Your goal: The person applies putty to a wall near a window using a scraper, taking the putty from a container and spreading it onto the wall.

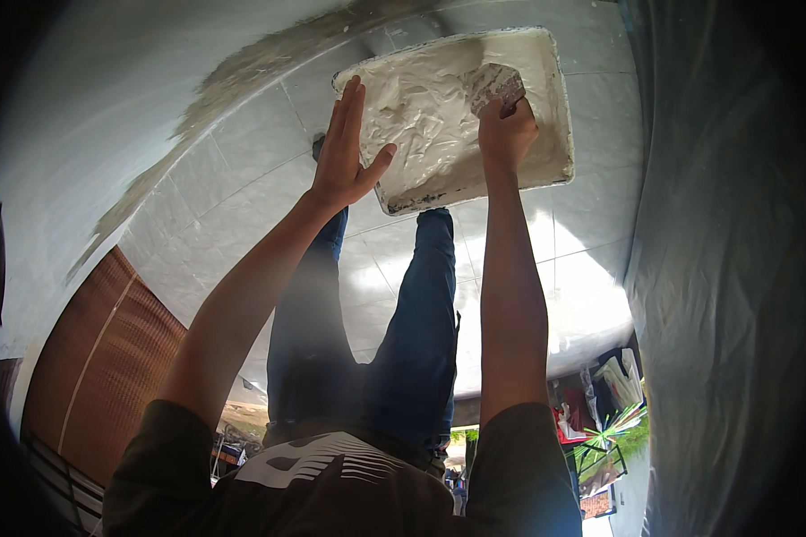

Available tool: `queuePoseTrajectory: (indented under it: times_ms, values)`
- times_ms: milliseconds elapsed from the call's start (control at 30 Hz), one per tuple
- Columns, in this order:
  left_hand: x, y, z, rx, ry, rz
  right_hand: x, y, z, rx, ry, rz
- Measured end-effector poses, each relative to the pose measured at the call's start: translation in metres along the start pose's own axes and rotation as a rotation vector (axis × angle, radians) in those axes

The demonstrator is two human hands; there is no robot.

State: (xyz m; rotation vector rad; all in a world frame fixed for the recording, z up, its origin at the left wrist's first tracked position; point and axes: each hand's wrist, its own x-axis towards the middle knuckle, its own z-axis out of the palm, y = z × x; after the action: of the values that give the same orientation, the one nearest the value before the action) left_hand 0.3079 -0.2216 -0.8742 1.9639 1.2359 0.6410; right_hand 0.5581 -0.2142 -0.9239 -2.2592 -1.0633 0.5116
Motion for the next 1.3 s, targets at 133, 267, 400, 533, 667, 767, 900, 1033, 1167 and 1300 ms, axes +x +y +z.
queuePoseTrajectory:
  times_ms: [133, 267, 400, 533, 667, 767, 900, 1033, 1167, 1300]
  values:
    - [0.005, 0.002, 0.014, 0.03, 0.029, -0.009, 0.019, 0.041, 0.019, 0.234, -0.009, 0.211]
    - [-0.002, 0.009, 0.027, 0.03, 0.098, -0.054, 0.014, 0.027, 0.012, 0.691, -0.112, 0.402]
    - [-0.008, 0.02, 0.038, 0.043, 0.151, -0.107, 0.011, 0.012, -0.005, 0.715, -0.225, 0.44]
    - [-0.009, 0.035, 0.044, 0.042, 0.19, -0.133, 0.017, 0.012, -0.01, 0.708, -0.235, 0.415]
    - [-0.015, 0.042, 0.043, 0.038, 0.193, -0.161, 0.02, 0.006, -0.002, 0.694, -0.233, 0.41]
    - [-0.018, 0.042, 0.041, 0.034, 0.207, -0.174, 0.024, -0.003, 0.004, 0.769, -0.256, 0.468]
    - [-0.02, 0.04, 0.04, 0.028, 0.222, -0.178, 0.029, -0.016, 0.009, 0.888, -0.223, 0.544]
    - [-0.02, 0.039, 0.04, 0.036, 0.228, -0.181, 0.032, -0.026, 0.013, 0.979, -0.236, 0.606]
    - [-0.019, 0.037, 0.038, 0.039, 0.226, -0.17, 0.033, -0.025, 0.014, 1.052, -0.234, 0.628]
    - [-0.021, 0.037, 0.036, 0.038, 0.221, -0.169, 0.033, -0.023, 0.016, 1.187, -0.246, 0.697]
